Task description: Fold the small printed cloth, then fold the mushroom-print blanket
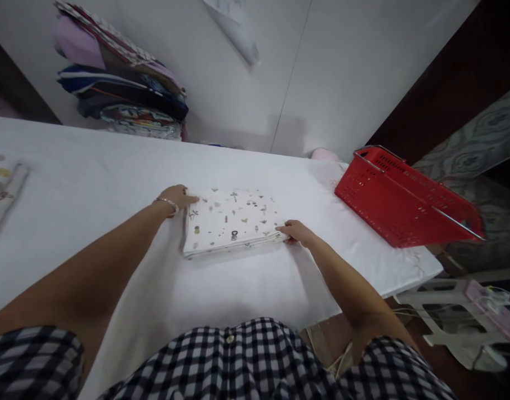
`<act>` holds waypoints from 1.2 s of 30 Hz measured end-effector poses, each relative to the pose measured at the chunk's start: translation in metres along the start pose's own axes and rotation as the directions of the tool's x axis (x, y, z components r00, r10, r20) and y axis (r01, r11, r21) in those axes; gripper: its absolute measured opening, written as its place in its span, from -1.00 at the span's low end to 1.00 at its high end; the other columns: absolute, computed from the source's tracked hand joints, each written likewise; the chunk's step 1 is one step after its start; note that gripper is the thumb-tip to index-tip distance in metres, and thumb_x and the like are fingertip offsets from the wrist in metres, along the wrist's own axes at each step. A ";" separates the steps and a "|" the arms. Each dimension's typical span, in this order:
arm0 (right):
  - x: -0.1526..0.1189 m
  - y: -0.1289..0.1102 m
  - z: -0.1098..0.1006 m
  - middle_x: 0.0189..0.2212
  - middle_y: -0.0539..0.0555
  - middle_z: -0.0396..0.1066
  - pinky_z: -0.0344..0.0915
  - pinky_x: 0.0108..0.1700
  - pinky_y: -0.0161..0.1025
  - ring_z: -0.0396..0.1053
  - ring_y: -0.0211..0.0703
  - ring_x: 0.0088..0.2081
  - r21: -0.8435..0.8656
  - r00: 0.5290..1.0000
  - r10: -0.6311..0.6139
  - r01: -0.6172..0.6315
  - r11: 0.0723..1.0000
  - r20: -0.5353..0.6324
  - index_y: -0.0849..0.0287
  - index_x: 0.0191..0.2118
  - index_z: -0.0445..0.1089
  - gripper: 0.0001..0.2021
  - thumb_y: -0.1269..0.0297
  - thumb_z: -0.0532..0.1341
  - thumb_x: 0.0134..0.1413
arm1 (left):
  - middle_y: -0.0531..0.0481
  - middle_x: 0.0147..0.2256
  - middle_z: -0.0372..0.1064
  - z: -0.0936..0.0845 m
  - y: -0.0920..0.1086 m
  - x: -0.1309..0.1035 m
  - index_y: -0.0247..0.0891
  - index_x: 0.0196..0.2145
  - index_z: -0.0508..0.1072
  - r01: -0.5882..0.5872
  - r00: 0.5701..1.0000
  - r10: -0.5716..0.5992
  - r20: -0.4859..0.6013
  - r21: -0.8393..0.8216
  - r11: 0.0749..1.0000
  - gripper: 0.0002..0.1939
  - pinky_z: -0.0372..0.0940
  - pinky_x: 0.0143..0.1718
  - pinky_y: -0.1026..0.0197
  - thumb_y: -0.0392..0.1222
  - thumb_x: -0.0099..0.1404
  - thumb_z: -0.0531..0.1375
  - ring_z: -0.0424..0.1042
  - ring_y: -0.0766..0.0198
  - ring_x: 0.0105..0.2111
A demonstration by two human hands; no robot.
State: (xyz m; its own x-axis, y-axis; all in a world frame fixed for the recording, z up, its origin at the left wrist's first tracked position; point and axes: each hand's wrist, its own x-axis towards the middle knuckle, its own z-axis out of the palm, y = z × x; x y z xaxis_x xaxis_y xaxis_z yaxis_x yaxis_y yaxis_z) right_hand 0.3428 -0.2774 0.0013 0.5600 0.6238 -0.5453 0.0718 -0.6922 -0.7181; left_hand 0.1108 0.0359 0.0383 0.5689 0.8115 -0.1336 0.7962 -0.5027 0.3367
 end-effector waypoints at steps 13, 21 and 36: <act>-0.010 0.004 -0.004 -0.46 0.02 0.35 0.26 -0.52 -0.39 0.28 -0.34 -0.53 0.014 0.991 -0.136 0.136 0.991 0.012 0.24 -0.28 0.33 -0.60 0.08 0.35 -0.22 | -0.05 0.26 -0.21 0.089 0.054 -0.132 -0.14 0.23 -0.01 -0.720 0.690 0.720 0.079 0.185 0.669 -0.28 -0.39 0.21 -0.05 0.28 0.22 -0.13 -0.28 0.06 0.26; -0.012 0.007 -0.005 -0.35 0.09 0.40 0.28 -0.41 -0.29 0.35 -0.21 -0.45 -0.331 0.974 -0.208 0.169 0.928 -0.087 0.20 0.12 0.13 -0.32 0.00 0.26 -0.11 | -0.08 0.27 -0.22 0.087 0.056 -0.131 -0.16 0.23 -0.02 -0.712 0.695 0.714 0.081 0.216 0.668 -0.26 -0.40 0.20 -0.07 0.28 0.21 -0.11 -0.29 0.05 0.26; -0.014 -0.024 0.066 0.27 0.16 -0.26 -0.30 0.22 0.02 -0.36 -0.03 0.28 -0.831 0.760 -0.644 0.413 0.372 0.090 0.23 0.26 -0.09 -0.37 -0.07 -0.19 0.20 | -0.10 0.27 -0.24 0.095 0.052 -0.132 -0.18 0.24 -0.05 -0.714 0.692 0.719 0.064 0.211 0.668 -0.23 -0.41 0.20 -0.10 0.26 0.18 -0.03 -0.30 0.05 0.26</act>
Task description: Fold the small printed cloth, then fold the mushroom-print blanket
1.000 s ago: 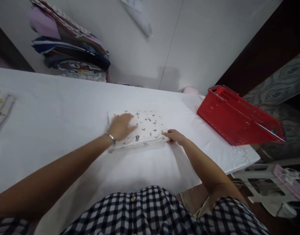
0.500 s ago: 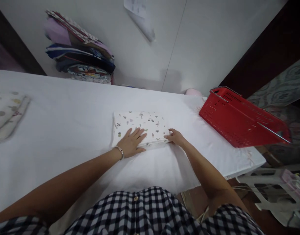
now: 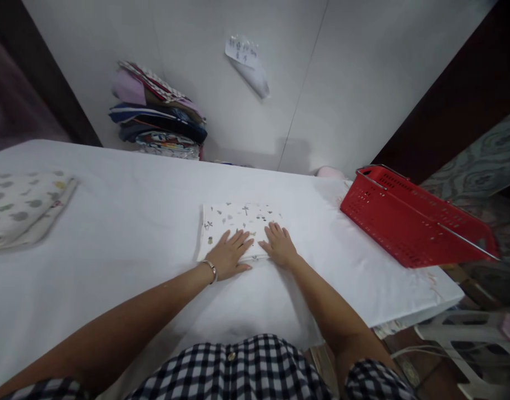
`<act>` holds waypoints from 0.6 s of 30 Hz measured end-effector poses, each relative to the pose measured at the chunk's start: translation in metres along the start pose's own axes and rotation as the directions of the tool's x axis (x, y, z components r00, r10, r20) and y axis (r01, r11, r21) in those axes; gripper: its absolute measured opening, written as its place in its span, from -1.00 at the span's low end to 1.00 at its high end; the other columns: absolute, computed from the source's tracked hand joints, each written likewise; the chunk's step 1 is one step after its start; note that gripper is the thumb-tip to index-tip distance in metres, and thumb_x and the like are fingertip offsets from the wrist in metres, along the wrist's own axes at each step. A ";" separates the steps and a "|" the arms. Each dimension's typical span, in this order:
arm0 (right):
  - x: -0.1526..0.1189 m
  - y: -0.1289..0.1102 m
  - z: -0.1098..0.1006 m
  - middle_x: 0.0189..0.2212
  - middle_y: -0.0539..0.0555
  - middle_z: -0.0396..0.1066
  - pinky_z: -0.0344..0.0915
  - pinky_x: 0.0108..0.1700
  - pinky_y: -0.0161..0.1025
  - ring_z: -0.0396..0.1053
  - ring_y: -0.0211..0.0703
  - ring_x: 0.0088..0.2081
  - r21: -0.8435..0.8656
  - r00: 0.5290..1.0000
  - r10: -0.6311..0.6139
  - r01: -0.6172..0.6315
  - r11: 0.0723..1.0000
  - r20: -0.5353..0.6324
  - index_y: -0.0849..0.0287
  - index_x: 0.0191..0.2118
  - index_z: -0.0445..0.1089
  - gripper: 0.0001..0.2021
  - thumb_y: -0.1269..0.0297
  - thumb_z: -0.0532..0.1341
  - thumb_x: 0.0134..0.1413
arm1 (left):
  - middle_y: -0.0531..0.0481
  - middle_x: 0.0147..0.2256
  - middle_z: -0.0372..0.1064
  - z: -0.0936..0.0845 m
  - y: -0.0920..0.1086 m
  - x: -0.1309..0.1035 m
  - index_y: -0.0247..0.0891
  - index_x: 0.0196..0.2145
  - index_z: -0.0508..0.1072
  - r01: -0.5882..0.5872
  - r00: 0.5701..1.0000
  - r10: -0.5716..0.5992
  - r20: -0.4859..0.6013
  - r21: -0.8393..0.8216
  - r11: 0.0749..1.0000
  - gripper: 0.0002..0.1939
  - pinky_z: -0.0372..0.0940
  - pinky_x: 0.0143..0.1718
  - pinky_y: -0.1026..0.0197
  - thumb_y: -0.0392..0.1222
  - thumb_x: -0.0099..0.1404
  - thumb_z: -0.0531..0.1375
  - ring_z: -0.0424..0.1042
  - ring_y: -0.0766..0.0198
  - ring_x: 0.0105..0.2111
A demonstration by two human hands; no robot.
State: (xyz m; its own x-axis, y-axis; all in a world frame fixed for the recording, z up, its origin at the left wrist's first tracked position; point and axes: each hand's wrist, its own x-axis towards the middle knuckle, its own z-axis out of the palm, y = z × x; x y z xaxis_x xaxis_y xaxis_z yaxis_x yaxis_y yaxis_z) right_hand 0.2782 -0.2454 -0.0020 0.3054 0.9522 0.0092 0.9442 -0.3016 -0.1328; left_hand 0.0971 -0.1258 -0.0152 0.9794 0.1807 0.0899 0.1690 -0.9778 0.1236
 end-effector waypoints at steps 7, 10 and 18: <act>-0.002 0.005 0.006 0.28 0.14 -0.29 -0.35 0.23 -0.01 -0.38 -0.05 0.28 -0.005 1.000 0.005 -0.005 1.000 0.016 0.23 0.27 -0.11 -0.34 -0.11 -0.23 0.20 | -0.06 0.26 -0.18 -0.017 -0.014 -0.001 -0.14 0.21 0.03 0.187 0.982 -0.190 -0.015 -0.116 0.975 -0.25 -0.31 0.21 -0.10 0.33 0.19 -0.16 -0.23 0.07 0.25; -0.001 0.003 0.005 0.28 0.10 -0.32 -0.37 0.24 -0.02 -0.40 -0.08 0.28 0.009 0.999 0.016 -0.016 1.000 0.042 0.20 0.27 -0.13 -0.35 -0.11 -0.23 0.20 | -0.08 0.25 -0.18 -0.017 -0.025 -0.011 -0.20 0.19 0.09 0.344 0.934 -0.350 -0.077 -0.081 0.936 -0.25 -0.32 0.21 -0.11 0.31 0.20 -0.17 -0.25 0.05 0.25; 0.004 0.012 0.001 0.28 0.11 -0.31 -0.35 0.23 0.02 -0.39 -0.05 0.28 0.158 0.988 0.031 -0.055 0.986 0.153 0.18 0.27 -0.11 -0.36 -0.09 -0.18 0.19 | -0.07 0.26 -0.21 -0.016 -0.028 -0.022 -0.20 0.19 0.09 0.395 0.917 -0.398 0.008 -0.145 0.907 -0.25 -0.34 0.22 -0.11 0.31 0.20 -0.18 -0.28 0.07 0.26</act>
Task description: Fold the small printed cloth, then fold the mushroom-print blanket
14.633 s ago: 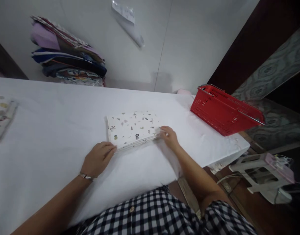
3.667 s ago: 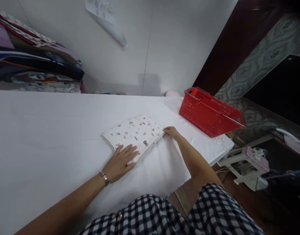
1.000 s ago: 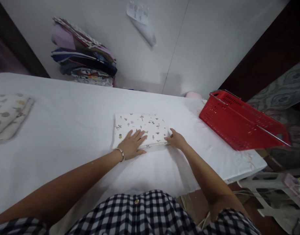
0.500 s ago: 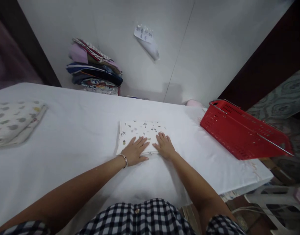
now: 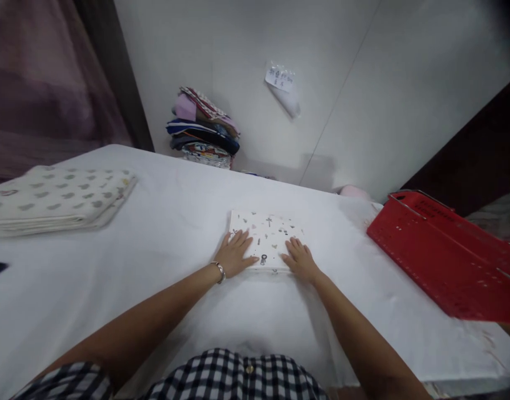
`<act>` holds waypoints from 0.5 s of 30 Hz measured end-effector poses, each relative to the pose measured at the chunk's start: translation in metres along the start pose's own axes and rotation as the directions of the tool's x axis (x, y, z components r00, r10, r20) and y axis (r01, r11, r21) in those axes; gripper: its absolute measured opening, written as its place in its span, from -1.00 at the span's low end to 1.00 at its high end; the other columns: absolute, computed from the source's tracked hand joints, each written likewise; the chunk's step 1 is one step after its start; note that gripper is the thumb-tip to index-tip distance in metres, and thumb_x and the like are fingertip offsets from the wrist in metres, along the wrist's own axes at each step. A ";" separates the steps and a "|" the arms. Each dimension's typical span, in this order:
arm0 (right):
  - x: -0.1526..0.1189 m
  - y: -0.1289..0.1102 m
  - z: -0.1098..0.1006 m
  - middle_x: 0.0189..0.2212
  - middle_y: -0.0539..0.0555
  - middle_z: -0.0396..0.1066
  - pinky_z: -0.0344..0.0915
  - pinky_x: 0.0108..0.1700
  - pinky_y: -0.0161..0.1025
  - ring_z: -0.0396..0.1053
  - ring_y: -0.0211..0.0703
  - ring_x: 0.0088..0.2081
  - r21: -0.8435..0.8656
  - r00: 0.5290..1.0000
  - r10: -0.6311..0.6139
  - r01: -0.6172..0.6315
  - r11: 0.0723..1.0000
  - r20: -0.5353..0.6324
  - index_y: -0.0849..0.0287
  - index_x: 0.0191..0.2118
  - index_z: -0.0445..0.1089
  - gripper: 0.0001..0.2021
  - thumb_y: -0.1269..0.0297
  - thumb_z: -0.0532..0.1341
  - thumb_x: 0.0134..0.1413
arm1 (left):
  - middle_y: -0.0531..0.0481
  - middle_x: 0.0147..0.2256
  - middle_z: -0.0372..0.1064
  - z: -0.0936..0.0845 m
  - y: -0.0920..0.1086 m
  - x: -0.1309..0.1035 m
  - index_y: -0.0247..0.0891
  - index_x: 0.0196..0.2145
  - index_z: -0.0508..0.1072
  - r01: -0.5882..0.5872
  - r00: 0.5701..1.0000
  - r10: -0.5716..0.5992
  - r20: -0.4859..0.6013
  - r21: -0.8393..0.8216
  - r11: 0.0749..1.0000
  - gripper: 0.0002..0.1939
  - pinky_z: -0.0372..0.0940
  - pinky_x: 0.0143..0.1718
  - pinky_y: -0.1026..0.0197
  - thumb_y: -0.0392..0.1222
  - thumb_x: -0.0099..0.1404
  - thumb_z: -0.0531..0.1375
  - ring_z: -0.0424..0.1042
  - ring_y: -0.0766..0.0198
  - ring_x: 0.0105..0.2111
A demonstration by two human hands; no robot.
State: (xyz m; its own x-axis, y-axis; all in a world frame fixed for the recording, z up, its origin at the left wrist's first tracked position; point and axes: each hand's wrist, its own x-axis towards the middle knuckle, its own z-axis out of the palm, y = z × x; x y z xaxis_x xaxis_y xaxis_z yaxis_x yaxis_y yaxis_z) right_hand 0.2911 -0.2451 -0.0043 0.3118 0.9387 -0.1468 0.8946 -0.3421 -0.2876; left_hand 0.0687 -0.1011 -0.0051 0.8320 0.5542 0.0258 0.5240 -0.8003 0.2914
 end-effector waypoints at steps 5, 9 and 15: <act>0.028 -0.002 -0.025 0.28 0.15 -0.32 -0.30 0.22 0.07 -0.39 -0.04 0.28 0.098 0.998 0.016 -0.009 0.995 -0.066 0.19 0.27 -0.11 -0.40 -0.02 -0.16 0.21 | -0.08 0.27 -0.25 -0.025 0.000 0.035 -0.18 0.21 0.03 0.096 0.994 -0.093 0.060 -0.060 0.994 -0.19 -0.31 0.19 -0.18 0.37 0.17 -0.23 -0.30 0.03 0.26; 0.063 -0.007 -0.032 0.28 0.17 -0.32 -0.31 0.22 0.06 -0.40 -0.03 0.28 0.005 0.992 -0.006 0.007 1.000 -0.128 0.20 0.26 -0.08 -0.41 -0.02 -0.12 0.20 | -0.11 0.27 -0.30 -0.026 -0.017 0.073 -0.27 0.22 0.01 0.182 0.983 -0.181 -0.043 0.025 0.983 -0.19 -0.42 0.20 -0.19 0.33 0.17 -0.19 -0.38 0.03 0.26; 0.085 0.014 -0.010 0.28 0.15 -0.29 -0.21 0.20 0.10 -0.35 0.01 0.28 -0.048 0.984 0.090 -0.098 0.994 -0.151 0.19 0.26 -0.12 -0.38 -0.06 -0.14 0.20 | -0.09 0.28 -0.33 0.002 -0.044 0.082 -0.27 0.24 -0.08 0.265 0.960 -0.265 -0.085 -0.009 0.964 -0.17 -0.31 0.19 -0.19 0.32 0.19 -0.26 -0.40 0.02 0.26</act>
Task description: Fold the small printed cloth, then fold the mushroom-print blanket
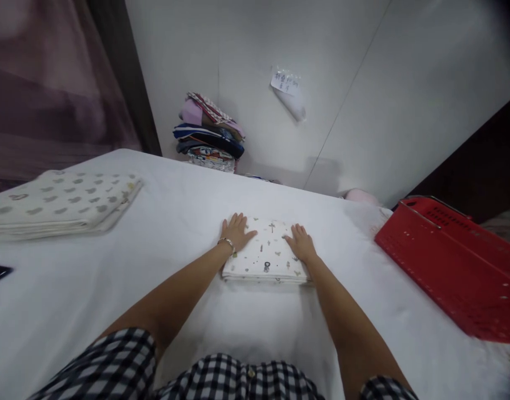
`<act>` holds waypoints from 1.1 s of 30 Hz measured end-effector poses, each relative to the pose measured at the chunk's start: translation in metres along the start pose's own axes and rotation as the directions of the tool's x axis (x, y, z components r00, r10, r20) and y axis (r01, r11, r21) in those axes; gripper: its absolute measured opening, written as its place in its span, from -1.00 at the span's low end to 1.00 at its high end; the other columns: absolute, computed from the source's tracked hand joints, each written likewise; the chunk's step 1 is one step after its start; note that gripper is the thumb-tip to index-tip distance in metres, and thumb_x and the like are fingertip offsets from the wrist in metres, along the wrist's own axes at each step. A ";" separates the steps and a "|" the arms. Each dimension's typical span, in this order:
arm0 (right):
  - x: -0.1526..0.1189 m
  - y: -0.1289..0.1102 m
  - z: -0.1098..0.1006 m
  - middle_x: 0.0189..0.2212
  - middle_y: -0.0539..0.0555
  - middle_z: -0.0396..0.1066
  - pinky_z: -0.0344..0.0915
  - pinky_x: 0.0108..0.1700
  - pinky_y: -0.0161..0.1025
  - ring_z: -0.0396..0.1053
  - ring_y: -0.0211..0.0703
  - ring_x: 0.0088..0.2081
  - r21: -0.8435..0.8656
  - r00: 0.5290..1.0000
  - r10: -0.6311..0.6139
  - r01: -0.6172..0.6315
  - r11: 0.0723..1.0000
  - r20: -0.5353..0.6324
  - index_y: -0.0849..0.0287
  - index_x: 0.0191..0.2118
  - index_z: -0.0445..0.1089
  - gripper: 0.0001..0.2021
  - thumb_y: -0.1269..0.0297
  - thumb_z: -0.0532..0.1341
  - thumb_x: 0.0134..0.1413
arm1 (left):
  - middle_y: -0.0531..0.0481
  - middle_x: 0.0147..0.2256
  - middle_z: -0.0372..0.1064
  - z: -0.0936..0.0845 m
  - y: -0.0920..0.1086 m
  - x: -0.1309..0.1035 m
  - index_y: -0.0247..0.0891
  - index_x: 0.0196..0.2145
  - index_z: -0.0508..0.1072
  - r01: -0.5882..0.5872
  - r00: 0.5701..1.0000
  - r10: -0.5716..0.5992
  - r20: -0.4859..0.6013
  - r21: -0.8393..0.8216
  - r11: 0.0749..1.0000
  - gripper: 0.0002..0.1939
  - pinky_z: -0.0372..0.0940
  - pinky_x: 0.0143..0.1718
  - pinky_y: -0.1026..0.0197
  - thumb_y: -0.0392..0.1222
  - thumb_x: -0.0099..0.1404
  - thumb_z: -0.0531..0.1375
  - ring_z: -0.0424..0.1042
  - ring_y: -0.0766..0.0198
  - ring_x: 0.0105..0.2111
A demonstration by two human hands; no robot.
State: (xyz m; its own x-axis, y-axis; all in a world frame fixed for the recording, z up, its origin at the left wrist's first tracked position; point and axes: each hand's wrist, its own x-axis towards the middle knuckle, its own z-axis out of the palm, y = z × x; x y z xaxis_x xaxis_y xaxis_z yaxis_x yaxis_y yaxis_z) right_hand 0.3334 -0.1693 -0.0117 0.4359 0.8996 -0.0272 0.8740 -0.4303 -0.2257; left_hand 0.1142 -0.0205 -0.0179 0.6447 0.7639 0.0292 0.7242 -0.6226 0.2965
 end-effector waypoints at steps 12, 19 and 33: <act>-0.004 0.015 -0.007 0.25 0.13 -0.15 -0.18 0.25 -0.12 -0.24 -0.11 0.27 0.408 0.997 0.069 -0.052 0.912 -0.026 0.24 0.20 0.07 -0.42 0.00 -0.01 0.15 | -0.19 0.24 -0.13 -0.008 -0.015 -0.014 -0.35 0.20 0.02 0.083 0.988 -0.124 -0.090 -0.370 0.925 -0.34 0.03 0.15 0.10 0.09 0.25 -0.06 -0.07 0.11 0.22; -0.056 0.047 -0.011 0.08 0.11 0.24 0.14 0.11 -0.14 0.22 -0.11 0.07 0.660 0.965 0.264 -0.207 0.722 0.013 0.19 0.13 0.19 -0.43 0.04 0.13 0.01 | -0.12 0.00 0.32 -0.020 -0.030 -0.088 -0.27 0.12 0.15 0.283 0.954 -0.278 0.109 -0.625 0.728 -0.41 0.32 -0.13 0.24 -0.03 0.16 0.11 0.39 0.21 -0.11; -0.094 0.053 -0.021 -0.18 0.21 0.40 0.31 -0.49 -0.30 0.40 -0.11 -0.35 0.632 0.896 0.361 -0.441 0.637 0.261 0.20 0.18 0.10 -0.23 -0.07 0.24 -0.14 | -0.12 -0.33 0.43 -0.033 -0.007 -0.099 -0.31 -0.12 0.33 0.543 0.839 -0.352 0.414 -0.658 0.522 -0.47 0.25 -0.60 0.31 0.15 0.08 0.15 0.40 0.27 -0.50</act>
State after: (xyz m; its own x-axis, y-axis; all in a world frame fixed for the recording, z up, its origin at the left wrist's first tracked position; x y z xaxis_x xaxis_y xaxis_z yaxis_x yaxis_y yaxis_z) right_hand 0.3437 -0.2782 -0.0006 0.6497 0.6699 -0.3595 0.2292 -0.6234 -0.7476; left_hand 0.0377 -0.0860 0.0086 0.3876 0.7898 -0.4754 0.5674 0.2020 0.7983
